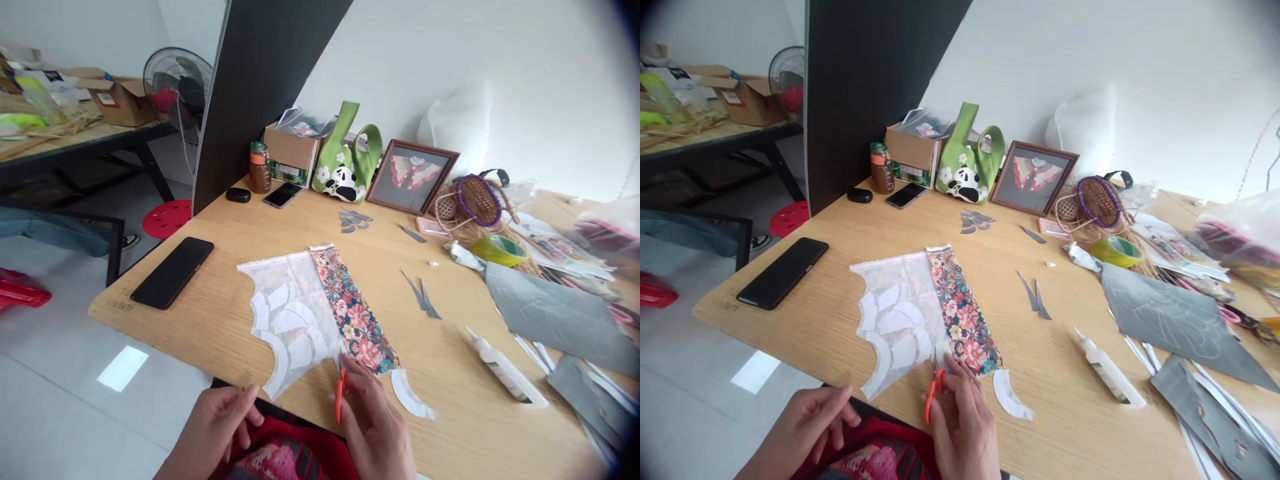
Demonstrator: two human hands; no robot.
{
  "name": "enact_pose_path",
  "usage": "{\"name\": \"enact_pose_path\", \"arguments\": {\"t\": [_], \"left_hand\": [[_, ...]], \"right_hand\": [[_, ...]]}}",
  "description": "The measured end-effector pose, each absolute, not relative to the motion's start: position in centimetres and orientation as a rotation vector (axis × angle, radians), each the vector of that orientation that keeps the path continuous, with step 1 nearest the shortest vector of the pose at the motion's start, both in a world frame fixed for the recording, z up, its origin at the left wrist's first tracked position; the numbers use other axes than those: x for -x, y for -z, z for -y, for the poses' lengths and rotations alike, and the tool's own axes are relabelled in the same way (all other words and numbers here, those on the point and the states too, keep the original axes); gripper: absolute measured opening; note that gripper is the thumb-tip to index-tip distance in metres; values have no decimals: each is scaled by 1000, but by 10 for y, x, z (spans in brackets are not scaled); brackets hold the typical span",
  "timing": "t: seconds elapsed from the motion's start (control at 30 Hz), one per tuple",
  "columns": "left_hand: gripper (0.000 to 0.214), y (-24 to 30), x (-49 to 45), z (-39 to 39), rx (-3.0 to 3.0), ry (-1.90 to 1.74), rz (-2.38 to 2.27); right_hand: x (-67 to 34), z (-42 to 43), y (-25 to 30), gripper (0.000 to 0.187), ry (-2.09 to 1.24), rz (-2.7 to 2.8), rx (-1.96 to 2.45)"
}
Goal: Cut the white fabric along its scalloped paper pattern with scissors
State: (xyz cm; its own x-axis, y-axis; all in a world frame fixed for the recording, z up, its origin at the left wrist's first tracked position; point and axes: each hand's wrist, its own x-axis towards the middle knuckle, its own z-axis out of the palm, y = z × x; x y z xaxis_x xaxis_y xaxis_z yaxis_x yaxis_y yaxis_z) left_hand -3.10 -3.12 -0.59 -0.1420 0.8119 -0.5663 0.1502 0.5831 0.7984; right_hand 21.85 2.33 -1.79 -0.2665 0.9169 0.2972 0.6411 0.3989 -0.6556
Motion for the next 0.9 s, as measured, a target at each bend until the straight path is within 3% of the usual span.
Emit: {"name": "enact_pose_path", "arguments": {"t": [0.13, 0.43, 0.77, 0.9], "left_hand": [[72, 4, 29, 26, -652, -761, -1608], [59, -4, 14, 29, -363, -932, -1485], [62, -17, 12, 28, -394, -1023, -1508], [52, -19, 15, 28, -545, -1070, -1586]], "right_hand": [[-220, -24, 15, 15, -501, 2061, 1304], [-222, -22, 15, 13, -539, 2032, 1309], [-222, -22, 17, 11, -557, 1968, 1253], [-219, -22, 20, 10, -550, 1924, 1232]]}}
